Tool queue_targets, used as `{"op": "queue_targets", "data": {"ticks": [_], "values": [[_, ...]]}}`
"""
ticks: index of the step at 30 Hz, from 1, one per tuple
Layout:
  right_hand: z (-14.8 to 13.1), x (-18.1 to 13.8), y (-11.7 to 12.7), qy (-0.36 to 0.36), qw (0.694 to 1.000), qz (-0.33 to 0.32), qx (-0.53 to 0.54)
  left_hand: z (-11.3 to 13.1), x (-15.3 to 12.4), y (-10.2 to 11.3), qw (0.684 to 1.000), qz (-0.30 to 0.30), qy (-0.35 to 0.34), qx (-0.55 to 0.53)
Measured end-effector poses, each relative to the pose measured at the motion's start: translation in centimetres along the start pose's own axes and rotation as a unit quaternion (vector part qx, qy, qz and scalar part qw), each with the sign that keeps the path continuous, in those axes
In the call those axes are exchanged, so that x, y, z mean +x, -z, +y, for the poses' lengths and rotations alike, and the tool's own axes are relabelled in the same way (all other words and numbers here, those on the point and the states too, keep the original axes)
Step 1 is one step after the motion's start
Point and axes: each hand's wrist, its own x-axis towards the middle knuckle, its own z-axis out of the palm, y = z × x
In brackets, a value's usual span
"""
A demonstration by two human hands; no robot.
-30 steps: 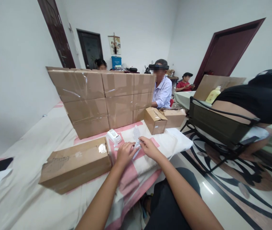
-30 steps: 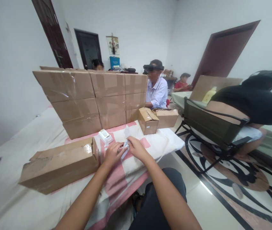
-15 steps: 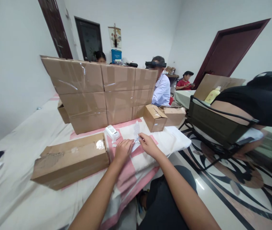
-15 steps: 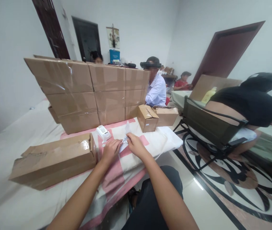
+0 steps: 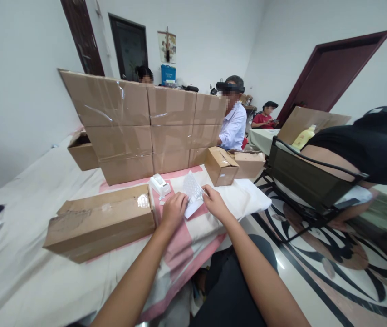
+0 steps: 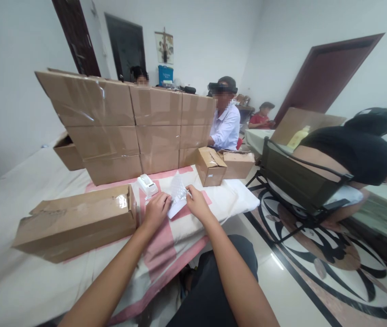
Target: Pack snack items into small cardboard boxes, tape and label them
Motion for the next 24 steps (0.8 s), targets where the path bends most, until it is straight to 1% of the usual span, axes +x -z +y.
{"op": "queue_targets", "data": {"ticks": [4, 6, 8, 12, 16, 18, 19, 22, 24], "values": [[2.3, 0.5, 0.2, -0.099, 0.992, 0.065, -0.035, 0.0, -0.1, 0.3, 0.999, 0.002, 0.029, -0.018], [3.3, 0.5, 0.2, -0.149, 0.984, 0.081, -0.057, -0.1, -0.1, 0.3, 0.999, 0.000, 0.044, -0.029], [3.9, 0.5, 0.3, -0.180, 0.976, 0.095, -0.084, -0.1, 0.0, 0.3, 0.998, -0.003, 0.058, -0.039], [4.0, 0.5, 0.4, -0.197, 0.962, 0.118, -0.145, 0.0, 0.0, 0.2, 0.996, -0.015, 0.074, -0.055], [2.9, 1.0, 0.8, -0.175, 0.956, 0.123, -0.199, 0.3, 0.1, 0.1, 0.994, -0.035, 0.080, -0.067], [2.3, 1.6, 0.5, -0.140, 0.960, 0.100, -0.221, 0.3, 0.2, 0.1, 0.992, -0.043, 0.089, -0.079], [2.1, 1.8, 0.1, -0.115, 0.964, 0.076, -0.229, 0.2, 0.2, 0.1, 0.990, -0.042, 0.098, -0.088], [2.1, 2.3, -2.0, -0.052, 0.967, -0.034, -0.248, 0.0, 0.3, 0.2, 0.982, -0.021, 0.144, -0.124], [2.6, 2.2, -3.8, -0.043, 0.958, -0.105, -0.264, -0.4, 0.4, 0.0, 0.971, 0.003, 0.181, -0.154]]}}
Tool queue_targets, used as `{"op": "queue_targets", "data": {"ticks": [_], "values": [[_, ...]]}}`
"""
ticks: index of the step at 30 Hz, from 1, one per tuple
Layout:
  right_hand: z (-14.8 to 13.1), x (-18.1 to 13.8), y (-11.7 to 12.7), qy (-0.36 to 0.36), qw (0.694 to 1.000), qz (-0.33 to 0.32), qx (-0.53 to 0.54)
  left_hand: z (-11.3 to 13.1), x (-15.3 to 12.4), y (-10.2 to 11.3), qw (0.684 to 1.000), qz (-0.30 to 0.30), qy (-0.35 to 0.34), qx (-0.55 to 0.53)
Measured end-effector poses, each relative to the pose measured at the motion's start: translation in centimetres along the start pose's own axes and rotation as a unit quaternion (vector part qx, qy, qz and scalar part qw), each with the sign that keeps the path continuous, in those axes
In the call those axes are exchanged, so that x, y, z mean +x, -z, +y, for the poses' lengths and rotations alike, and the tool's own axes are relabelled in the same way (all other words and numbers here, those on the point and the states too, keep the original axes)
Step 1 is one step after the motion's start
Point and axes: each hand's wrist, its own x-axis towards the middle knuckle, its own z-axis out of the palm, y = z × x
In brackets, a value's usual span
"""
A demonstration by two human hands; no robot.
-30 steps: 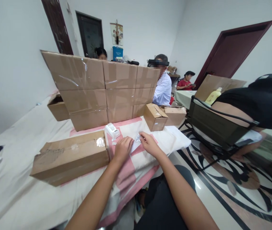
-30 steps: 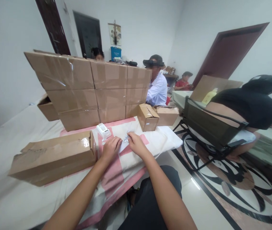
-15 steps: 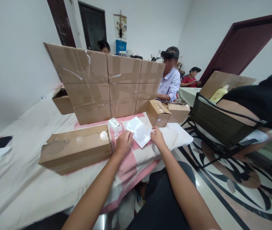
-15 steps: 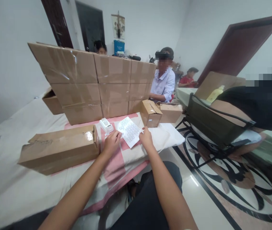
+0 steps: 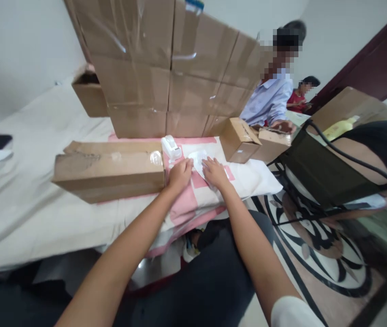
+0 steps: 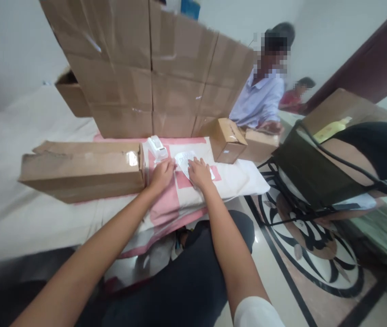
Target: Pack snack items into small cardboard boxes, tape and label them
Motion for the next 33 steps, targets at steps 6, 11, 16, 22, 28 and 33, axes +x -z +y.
{"op": "queue_targets", "data": {"ticks": [6, 11, 16, 22, 28, 33], "values": [[-0.5, 2.7, -2.9, -0.001, 0.995, -0.049, -0.082, -1.3, 0.7, -0.5, 0.992, 0.048, 0.068, -0.093], [-0.9, 8.3, -2.4, 0.031, 0.988, -0.085, -0.127, -0.7, 0.7, -0.2, 0.989, 0.049, 0.074, -0.117], [-1.2, 13.2, -4.6, 0.013, 0.995, -0.062, -0.073, -0.3, 0.6, 0.0, 0.989, 0.038, 0.079, -0.120], [-2.1, 15.7, -5.7, -0.023, 0.989, 0.111, -0.094, 0.4, 0.5, 0.3, 0.985, 0.024, 0.110, -0.128], [-1.9, 15.8, -5.4, 0.070, 0.990, 0.030, -0.115, 0.9, 0.5, 0.5, 0.982, 0.010, 0.130, -0.138], [-2.0, 16.0, -5.9, 0.035, 0.993, 0.026, -0.111, 1.1, 0.8, 0.5, 0.981, 0.006, 0.132, -0.144]]}}
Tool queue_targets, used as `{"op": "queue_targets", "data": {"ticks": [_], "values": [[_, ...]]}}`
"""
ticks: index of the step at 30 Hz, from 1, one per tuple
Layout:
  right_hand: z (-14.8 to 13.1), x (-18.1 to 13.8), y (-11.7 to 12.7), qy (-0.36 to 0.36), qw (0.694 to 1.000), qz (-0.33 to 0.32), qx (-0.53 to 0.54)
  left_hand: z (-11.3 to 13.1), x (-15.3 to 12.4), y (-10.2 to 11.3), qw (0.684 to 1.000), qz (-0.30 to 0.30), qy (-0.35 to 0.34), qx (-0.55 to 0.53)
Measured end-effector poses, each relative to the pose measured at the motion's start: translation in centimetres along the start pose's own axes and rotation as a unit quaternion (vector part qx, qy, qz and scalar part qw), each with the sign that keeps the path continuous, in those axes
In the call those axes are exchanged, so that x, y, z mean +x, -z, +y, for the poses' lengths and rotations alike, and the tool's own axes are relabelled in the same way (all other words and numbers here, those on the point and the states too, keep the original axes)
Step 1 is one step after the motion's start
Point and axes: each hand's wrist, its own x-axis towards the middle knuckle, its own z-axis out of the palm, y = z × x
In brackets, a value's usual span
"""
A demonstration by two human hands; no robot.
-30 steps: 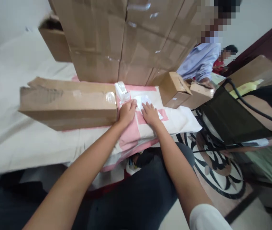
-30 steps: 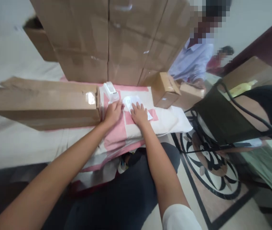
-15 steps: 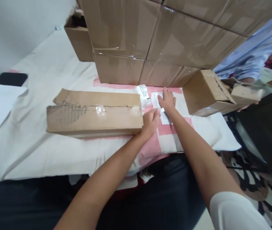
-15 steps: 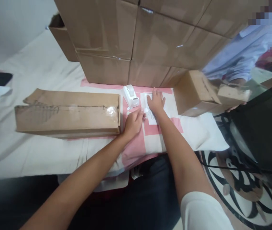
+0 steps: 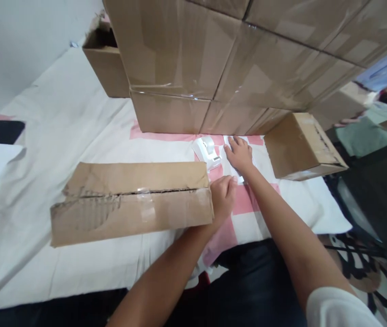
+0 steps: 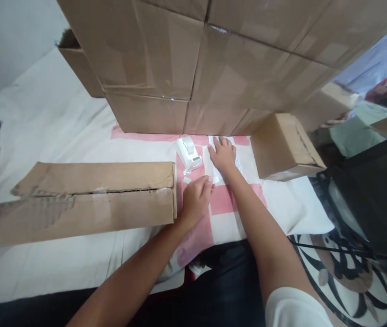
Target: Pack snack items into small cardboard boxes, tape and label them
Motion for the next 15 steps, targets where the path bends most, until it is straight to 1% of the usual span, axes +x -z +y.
{"op": "queue_targets", "data": {"ticks": [2, 5, 7, 10, 13, 15], "values": [[-0.3, 0.3, -0.1, -0.013, 1.000, 0.020, 0.015, 0.1, 0.1, 0.0, 1.000, 0.001, 0.000, -0.003], [-0.8, 0.6, -0.3, 0.004, 0.995, 0.059, 0.085, 0.3, 0.1, -0.1, 1.000, 0.005, 0.002, -0.007], [-1.2, 0.8, -0.5, 0.023, 0.987, 0.059, 0.146, 0.2, 0.2, -0.2, 1.000, 0.006, 0.000, -0.010], [-1.6, 1.4, -0.5, 0.041, 0.978, 0.035, 0.203, 0.0, 0.2, -0.3, 1.000, 0.007, -0.011, -0.016], [-1.8, 2.0, 1.0, 0.033, 0.969, 0.036, 0.243, -0.3, 0.3, -0.3, 0.999, 0.015, -0.021, -0.030], [-1.8, 1.7, 3.1, 0.013, 0.961, 0.056, 0.272, -0.6, 0.4, -0.3, 0.998, 0.025, -0.024, -0.045]]}}
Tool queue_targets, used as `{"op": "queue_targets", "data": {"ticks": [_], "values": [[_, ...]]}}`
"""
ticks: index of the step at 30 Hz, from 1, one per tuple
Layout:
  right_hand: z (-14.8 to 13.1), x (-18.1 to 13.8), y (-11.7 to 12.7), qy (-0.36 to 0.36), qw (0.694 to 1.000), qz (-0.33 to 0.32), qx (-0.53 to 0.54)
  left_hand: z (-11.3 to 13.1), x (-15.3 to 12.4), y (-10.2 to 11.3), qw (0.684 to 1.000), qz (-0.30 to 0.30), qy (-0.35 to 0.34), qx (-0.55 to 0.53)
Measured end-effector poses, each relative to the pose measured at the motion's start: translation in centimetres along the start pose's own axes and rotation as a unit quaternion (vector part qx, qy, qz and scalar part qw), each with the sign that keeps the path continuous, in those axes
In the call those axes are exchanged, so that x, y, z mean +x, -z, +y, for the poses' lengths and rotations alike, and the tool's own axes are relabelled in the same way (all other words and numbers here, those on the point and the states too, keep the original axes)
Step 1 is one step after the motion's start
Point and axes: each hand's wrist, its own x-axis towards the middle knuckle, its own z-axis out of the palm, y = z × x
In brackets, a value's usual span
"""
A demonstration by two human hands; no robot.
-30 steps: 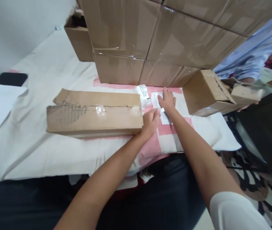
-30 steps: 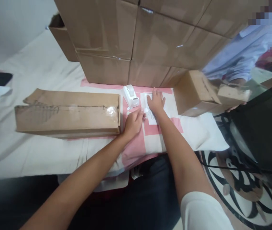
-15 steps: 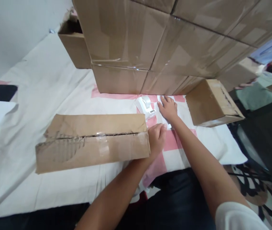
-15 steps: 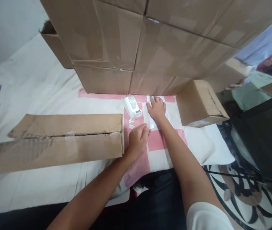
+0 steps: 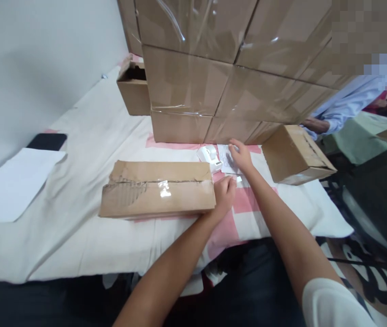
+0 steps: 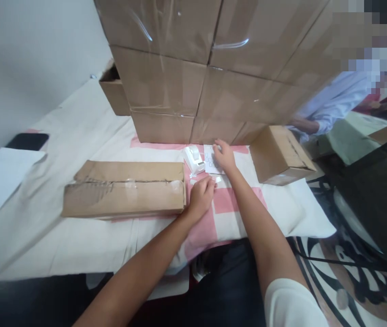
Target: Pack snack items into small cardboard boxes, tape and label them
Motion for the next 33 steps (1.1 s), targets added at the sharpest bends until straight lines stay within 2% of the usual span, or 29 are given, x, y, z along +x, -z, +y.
{"op": "queue_targets", "data": {"ticks": [2, 3, 7, 9, 13, 16, 19, 22, 25, 28, 29, 31, 33], "values": [[-1.4, -1.1, 2.6, -0.010, 1.000, 0.010, 0.026, -0.3, 0.2, 0.0, 1.000, 0.011, -0.002, -0.017], [-2.2, -2.1, 4.0, -0.013, 0.999, -0.010, 0.045, -0.4, 0.3, 0.0, 1.000, 0.016, -0.004, -0.026], [-4.7, -7.8, 8.3, -0.042, 0.971, -0.176, 0.155, -1.4, 0.3, -0.2, 0.999, 0.014, -0.019, -0.047], [-5.4, -10.7, 9.1, -0.060, 0.960, -0.190, 0.195, -1.9, 0.2, -0.3, 0.998, -0.005, -0.034, -0.046], [-4.9, -15.0, 8.8, -0.070, 0.965, -0.098, 0.232, -2.4, 0.2, 0.0, 0.994, -0.069, -0.088, -0.011], [-3.6, -17.1, 8.8, -0.089, 0.966, 0.011, 0.243, -1.4, -0.6, 0.4, 0.980, -0.120, -0.154, 0.041], [-2.6, -18.0, 8.3, -0.107, 0.954, 0.116, 0.255, 0.5, -3.7, 1.5, 0.953, -0.147, -0.240, 0.108], [-3.2, -17.9, 5.8, -0.096, 0.943, 0.136, 0.287, 1.9, -8.5, 4.2, 0.916, -0.137, -0.339, 0.166], [-5.7, -17.6, 1.6, -0.071, 0.938, 0.104, 0.324, 3.3, -11.5, 9.3, 0.877, -0.087, -0.423, 0.209], [-8.7, -17.4, -2.0, -0.040, 0.935, 0.073, 0.343, 5.8, -10.7, 14.4, 0.855, 0.069, -0.456, 0.239], [-9.6, -17.5, -2.8, -0.030, 0.935, 0.065, 0.346, 6.7, -9.8, 15.6, 0.846, 0.136, -0.444, 0.262], [-11.0, -17.7, -3.8, -0.015, 0.936, 0.047, 0.349, 8.0, -8.2, 17.1, 0.818, 0.250, -0.366, 0.367], [-11.8, -18.1, -4.0, -0.007, 0.937, 0.027, 0.349, 8.5, -7.0, 17.3, 0.793, 0.277, -0.253, 0.481]]}}
